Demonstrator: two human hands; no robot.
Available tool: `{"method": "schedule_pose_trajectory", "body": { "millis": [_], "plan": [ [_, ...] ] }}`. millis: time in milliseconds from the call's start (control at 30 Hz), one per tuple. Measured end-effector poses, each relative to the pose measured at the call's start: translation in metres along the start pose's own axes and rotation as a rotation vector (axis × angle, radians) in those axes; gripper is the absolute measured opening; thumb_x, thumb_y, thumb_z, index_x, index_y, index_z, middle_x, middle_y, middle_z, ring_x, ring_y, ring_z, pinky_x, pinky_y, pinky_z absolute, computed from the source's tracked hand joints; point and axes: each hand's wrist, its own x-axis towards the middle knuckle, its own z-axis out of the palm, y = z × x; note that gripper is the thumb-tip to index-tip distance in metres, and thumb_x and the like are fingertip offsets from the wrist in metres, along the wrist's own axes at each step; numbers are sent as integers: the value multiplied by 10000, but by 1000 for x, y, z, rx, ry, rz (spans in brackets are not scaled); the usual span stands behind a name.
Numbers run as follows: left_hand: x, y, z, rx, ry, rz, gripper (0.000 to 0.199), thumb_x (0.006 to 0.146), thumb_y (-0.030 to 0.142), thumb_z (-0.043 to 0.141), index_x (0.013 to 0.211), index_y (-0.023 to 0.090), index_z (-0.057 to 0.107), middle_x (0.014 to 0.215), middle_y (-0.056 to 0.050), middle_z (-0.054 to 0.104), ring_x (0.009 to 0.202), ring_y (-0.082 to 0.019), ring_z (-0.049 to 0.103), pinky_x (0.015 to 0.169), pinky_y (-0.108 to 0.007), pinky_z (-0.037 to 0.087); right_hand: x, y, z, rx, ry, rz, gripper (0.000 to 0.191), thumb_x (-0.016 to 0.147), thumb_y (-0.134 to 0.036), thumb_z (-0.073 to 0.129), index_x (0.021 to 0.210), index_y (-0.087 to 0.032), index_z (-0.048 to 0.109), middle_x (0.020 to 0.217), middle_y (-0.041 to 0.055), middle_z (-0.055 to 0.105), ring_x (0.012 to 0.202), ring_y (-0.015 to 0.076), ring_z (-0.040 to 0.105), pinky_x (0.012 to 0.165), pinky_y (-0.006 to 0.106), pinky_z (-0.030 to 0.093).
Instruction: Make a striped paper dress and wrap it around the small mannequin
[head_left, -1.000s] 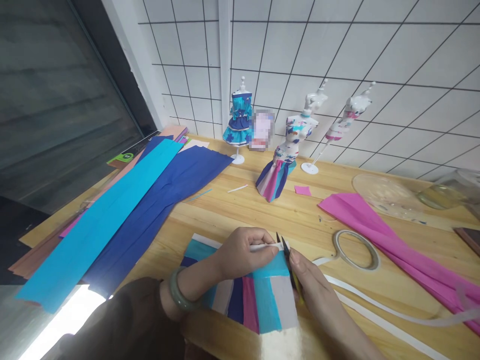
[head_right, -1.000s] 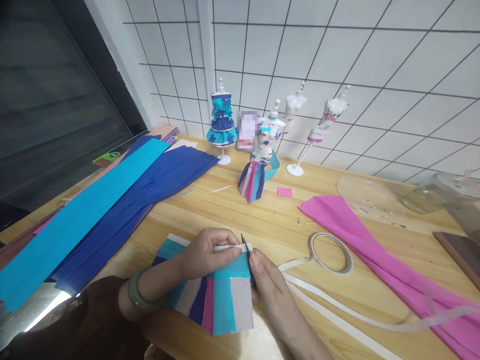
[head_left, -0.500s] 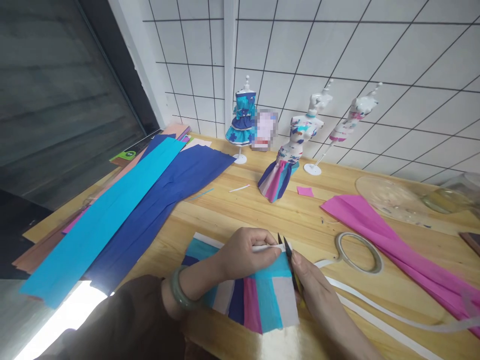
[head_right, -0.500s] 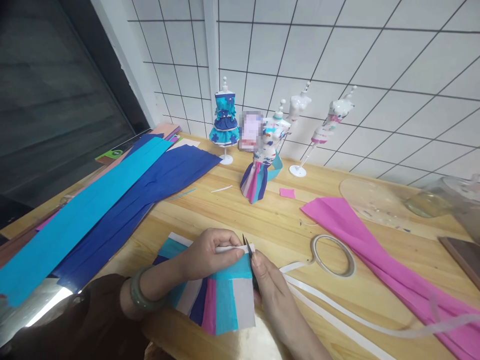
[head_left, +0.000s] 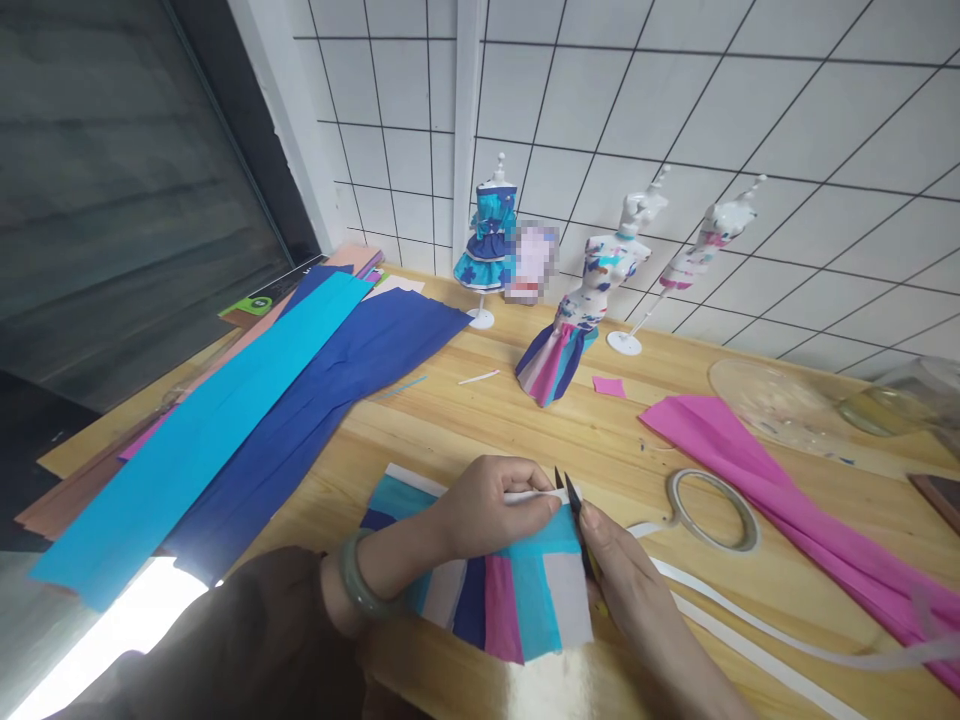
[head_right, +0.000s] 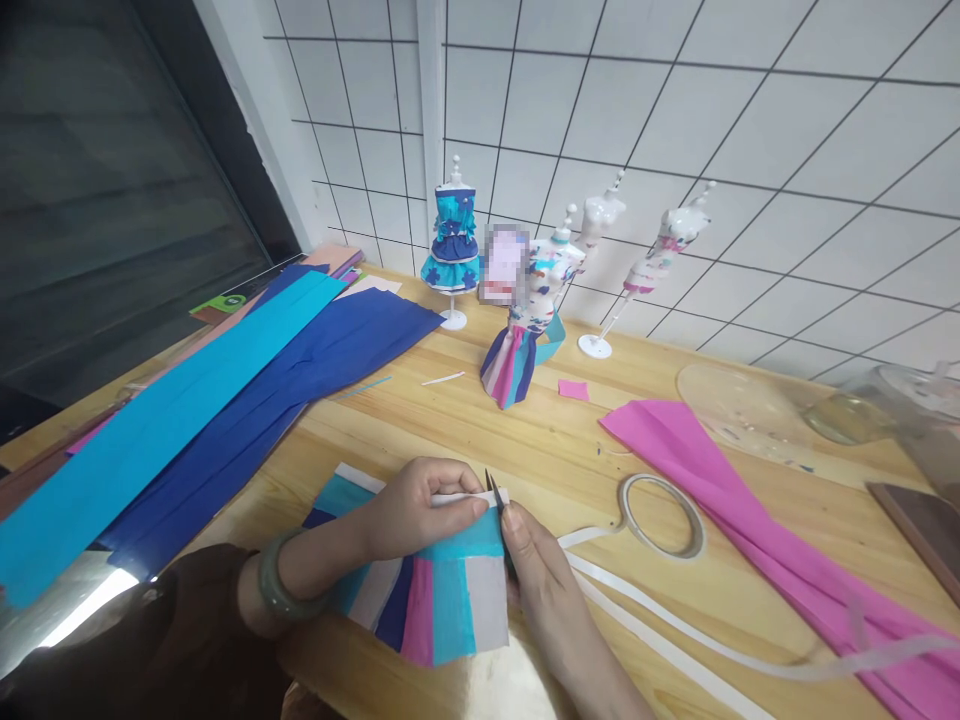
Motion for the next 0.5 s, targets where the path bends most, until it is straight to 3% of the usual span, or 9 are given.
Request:
{"method": "schedule_pose_trajectory", "body": {
  "millis": [300,500],
  "plan": [
    [1,-1,1,-42,0,6,173,743,295,578,682,133,577,675,-6,532,643,-113,462,582,-211,357,0,-4,4,51,-10,38,482,821,-657,444,632,-216,393,551,-58,288,511,108,246,466,234,228],
    [1,1,0,-29,14,22,174,744,284,585,662,131,584,630,14,501,601,-94,431,547,-199,337,5,5,3,158,16,15,489,809,-642,487,605,-208,391,535,-57,317,493,97,259,459,238,209]
  ]
}}
